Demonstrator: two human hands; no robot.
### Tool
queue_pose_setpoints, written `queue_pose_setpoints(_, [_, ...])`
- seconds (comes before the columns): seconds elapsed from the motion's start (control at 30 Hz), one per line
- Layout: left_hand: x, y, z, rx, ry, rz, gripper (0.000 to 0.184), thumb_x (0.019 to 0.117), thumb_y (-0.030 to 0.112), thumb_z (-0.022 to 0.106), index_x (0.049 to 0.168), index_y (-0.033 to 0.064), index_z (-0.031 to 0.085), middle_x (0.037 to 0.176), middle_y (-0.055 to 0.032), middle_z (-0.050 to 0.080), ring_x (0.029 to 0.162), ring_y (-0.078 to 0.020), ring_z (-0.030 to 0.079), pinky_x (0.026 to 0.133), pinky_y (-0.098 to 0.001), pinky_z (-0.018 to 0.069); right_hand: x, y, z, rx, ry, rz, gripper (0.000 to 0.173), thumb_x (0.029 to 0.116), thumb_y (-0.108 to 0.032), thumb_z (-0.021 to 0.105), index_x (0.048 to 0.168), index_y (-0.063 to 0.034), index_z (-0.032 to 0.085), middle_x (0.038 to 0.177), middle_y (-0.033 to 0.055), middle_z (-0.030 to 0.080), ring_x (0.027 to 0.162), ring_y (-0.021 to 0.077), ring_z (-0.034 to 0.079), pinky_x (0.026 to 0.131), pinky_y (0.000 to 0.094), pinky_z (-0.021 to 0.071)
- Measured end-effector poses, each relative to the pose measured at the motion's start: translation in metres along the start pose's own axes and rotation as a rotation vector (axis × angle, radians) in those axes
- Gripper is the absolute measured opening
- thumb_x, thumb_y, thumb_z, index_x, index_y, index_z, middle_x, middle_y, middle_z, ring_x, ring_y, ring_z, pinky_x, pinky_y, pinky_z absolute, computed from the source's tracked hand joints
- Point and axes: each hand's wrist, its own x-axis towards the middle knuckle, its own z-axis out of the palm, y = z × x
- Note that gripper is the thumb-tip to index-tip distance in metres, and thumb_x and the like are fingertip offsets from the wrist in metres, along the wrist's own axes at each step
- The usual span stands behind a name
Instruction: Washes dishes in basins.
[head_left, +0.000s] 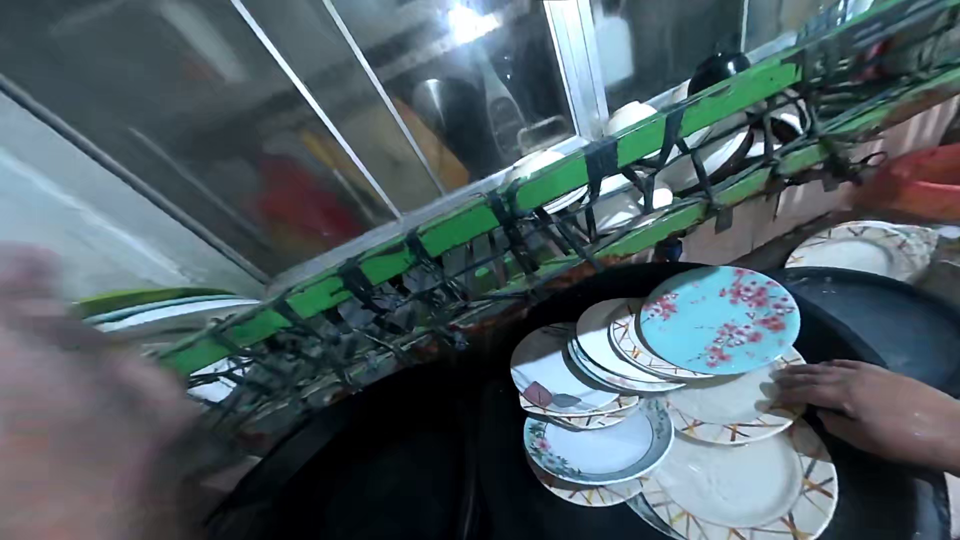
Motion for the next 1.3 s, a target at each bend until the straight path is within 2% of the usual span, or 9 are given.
queue_pose_setpoints(0.07, [-0.071,0.045,0.046,0.109,-0.445,0.087,0.054,0.1064,0.025,0.050,0.154,0.0058,0.036,0.153,-0.0018,0.046,0.134,-0.0040,0.048,0.111,-0.0282,0.0435,0.001,0.001,0.001,-0.014,-0.012,-0.037,0.036,0.0942,-0.006,0.062,0.126,-0.0204,0.075,0.137,0.0049,0.067,0.136,0.0289,0.057,0.117,0.0550,0.0381])
queue_pose_setpoints(0.23, [-0.176,0.001,0.140,0.335,-1.027,-0.440,0.064,0.1033,0.038,0.056,0.156,0.0039,0.040,0.167,-0.0167,0.027,0.156,-0.0322,0.020,0.125,-0.0511,0.0240,0.002,-0.001,-0.007,0.043,-0.130,-0.071,0.041,0.0982,-0.015,0.063,0.138,-0.0245,0.067,0.145,0.0034,0.062,0.138,0.0270,0.055,0.119,0.0539,0.0362])
queue_pose_setpoints(0.43, [-0.198,-0.102,0.185,0.142,-0.598,-1.102,0.051,0.1104,0.036,0.045,0.146,-0.0010,0.047,0.135,-0.0226,0.058,0.123,-0.0326,0.058,0.102,-0.0514,0.0484,0.016,-0.008,-0.007,-0.087,-0.259,-0.030,0.037,0.1041,-0.021,0.053,0.139,-0.0243,0.064,0.150,0.0069,0.056,0.139,0.0351,0.051,0.109,0.0606,0.0404])
queue_pose_setpoints(0.57, [-0.210,-0.112,0.214,0.075,-0.526,-1.185,0.038,0.1121,0.030,0.040,0.093,0.0010,0.055,0.063,-0.0023,0.048,0.056,-0.0134,0.049,0.059,-0.0308,0.0461,0.023,-0.016,-0.007,-0.053,-0.269,-0.034,0.032,0.1019,-0.008,0.053,0.129,-0.0125,0.069,0.145,0.0118,0.059,0.141,0.0394,0.047,0.113,0.0595,0.0387])
queue_pose_setpoints(0.73, [-0.207,-0.093,0.232,0.105,-0.509,-1.175,0.017,0.1048,0.013,0.055,0.104,-0.0042,0.056,0.067,-0.0049,0.055,0.058,-0.0128,0.054,0.061,-0.0293,0.0497,0.029,-0.013,0.008,-0.015,-0.292,-0.319,0.040,0.0984,-0.002,0.057,0.137,-0.0101,0.064,0.142,0.0135,0.062,0.139,0.0370,0.051,0.118,0.0555,0.0354])
queue_pose_setpoints(0.9, [-0.196,-0.070,0.246,0.185,-0.633,-1.195,0.032,0.1021,0.013,0.059,0.127,-0.0067,0.053,0.084,-0.0127,0.065,0.073,-0.0180,0.064,0.071,-0.0339,0.0552,0.037,-0.020,0.018,0.048,-0.285,-0.478,0.036,0.1033,-0.013,0.054,0.137,-0.0141,0.065,0.139,0.0140,0.065,0.130,0.0388,0.059,0.109,0.0595,0.0452])
queue_pose_setpoints(1.0, [-0.197,-0.073,0.250,0.081,-0.616,-1.411,0.027,0.1023,0.024,0.058,0.114,-0.0002,0.063,0.095,-0.0152,0.068,0.082,-0.0239,0.066,0.073,-0.0393,0.0559,0.045,-0.036,0.016,0.022,-0.361,-0.453,0.031,0.1051,-0.016,0.051,0.132,-0.0133,0.067,0.126,0.0190,0.069,0.120,0.0428,0.063,0.103,0.0626,0.0466])
queue_pose_setpoints(1.13, [-0.217,-0.075,0.272,-0.139,-0.580,-1.415,0.026,0.1060,0.024,0.051,0.090,0.0045,0.059,0.078,-0.0086,0.060,0.071,-0.0207,0.060,0.069,-0.0380,0.0542,0.049,-0.042,0.006,-0.027,-0.319,-0.225,0.031,0.1039,-0.031,0.055,0.118,-0.0091,0.072,0.116,0.0227,0.070,0.123,0.0466,0.058,0.106,0.0642,0.0412])
queue_pose_setpoints(1.3, [-0.241,-0.071,0.289,-0.185,-0.568,-1.358,0.008,0.0987,0.003,0.058,0.095,-0.0038,0.059,0.070,-0.0094,0.062,0.066,-0.0180,0.062,0.069,-0.0334,0.0544,0.050,-0.044,0.001,-0.028,-0.431,0.060,0.042,0.1040,-0.033,0.053,0.108,0.0053,0.069,0.118,0.0300,0.066,0.117,0.0511,0.061,0.098,0.0682,0.0460])
